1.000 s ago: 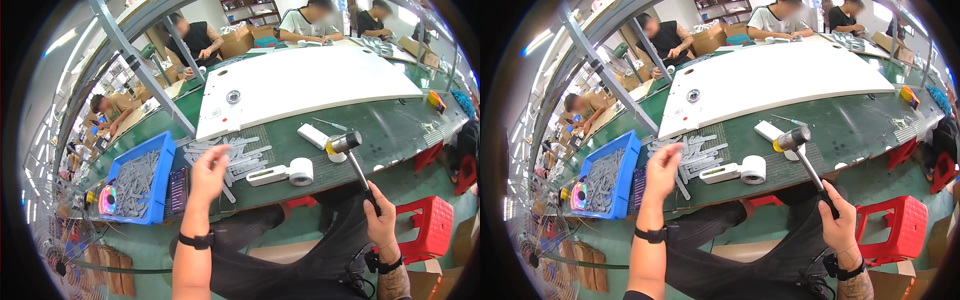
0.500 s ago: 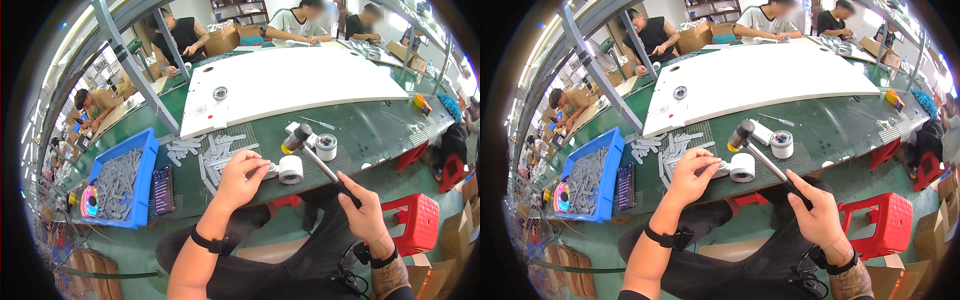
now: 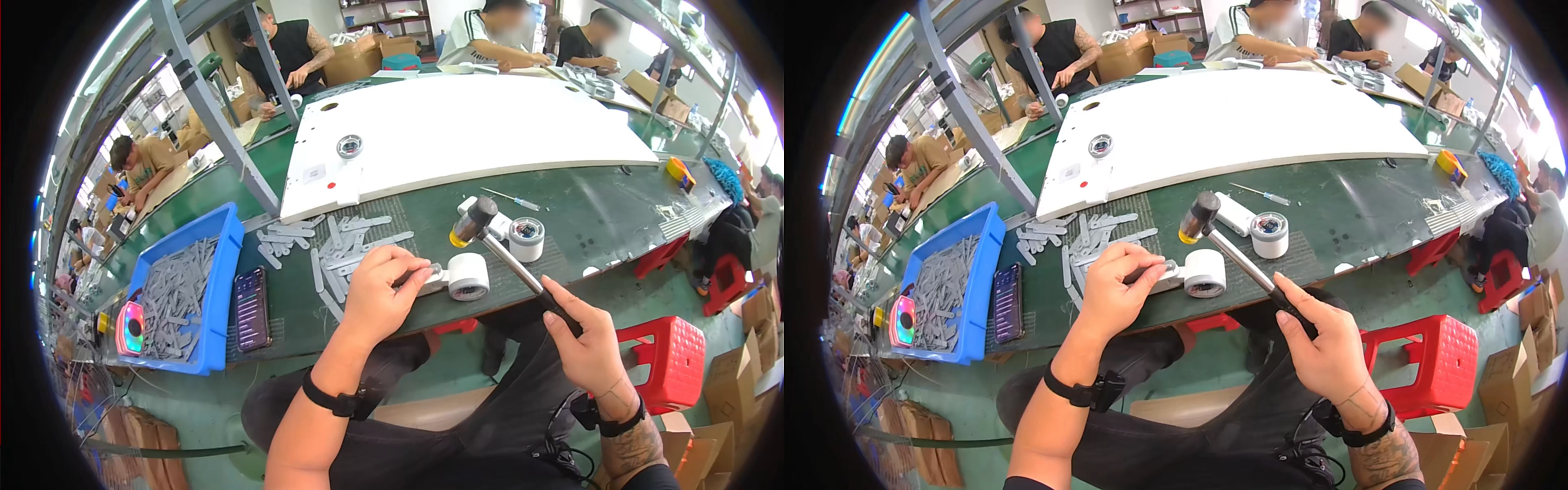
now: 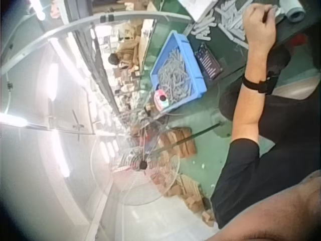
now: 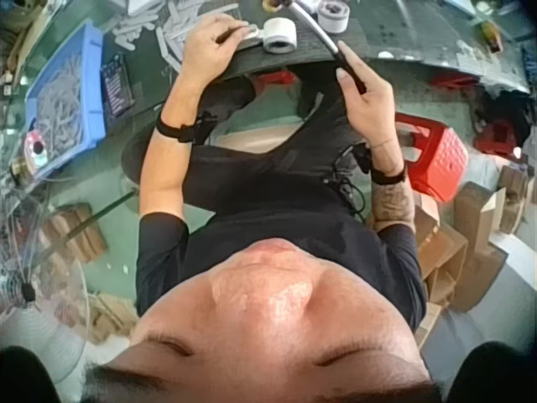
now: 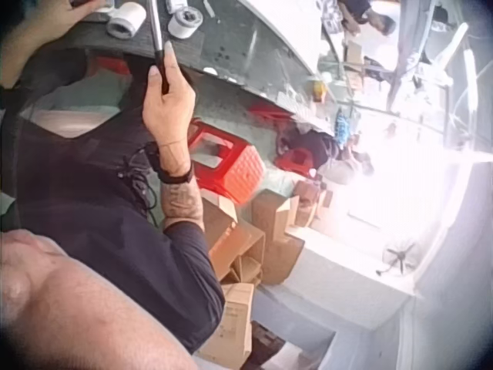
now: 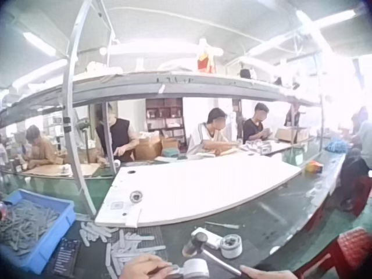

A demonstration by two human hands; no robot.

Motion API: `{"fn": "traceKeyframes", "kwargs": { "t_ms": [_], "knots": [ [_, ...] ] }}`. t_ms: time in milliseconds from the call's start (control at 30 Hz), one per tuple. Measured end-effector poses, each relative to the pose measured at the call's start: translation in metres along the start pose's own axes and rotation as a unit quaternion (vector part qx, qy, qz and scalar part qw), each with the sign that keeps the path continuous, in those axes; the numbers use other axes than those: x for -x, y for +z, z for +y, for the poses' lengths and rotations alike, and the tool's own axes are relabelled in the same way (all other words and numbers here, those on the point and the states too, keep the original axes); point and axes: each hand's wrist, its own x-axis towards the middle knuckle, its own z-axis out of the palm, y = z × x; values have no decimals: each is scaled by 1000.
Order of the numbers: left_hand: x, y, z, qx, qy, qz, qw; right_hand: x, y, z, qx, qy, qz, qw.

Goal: Assembling plastic and metal components using a rubber mallet at a factory workbench.

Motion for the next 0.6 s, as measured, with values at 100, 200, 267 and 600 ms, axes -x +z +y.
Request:
{"fn": "traceKeyframes", "kwargs": {
  "t_ms": [100, 200, 267, 600],
  "knots": [
    [-2, -7, 1, -11, 15, -19, 1000, 1, 1, 3, -3, 15, -4, 1000],
    [-1, -8, 3, 12, -14, -40, 999, 2, 0, 4, -2, 20, -13, 1000],
    [-1, -9, 4, 28, -32, -45, 998, -1, -3, -2, 4, 23, -22, 999],
    [-5, -14, -3, 40, -55, -84, 994, -4, 0, -8, 113, -7, -110, 988]
  ]
}}
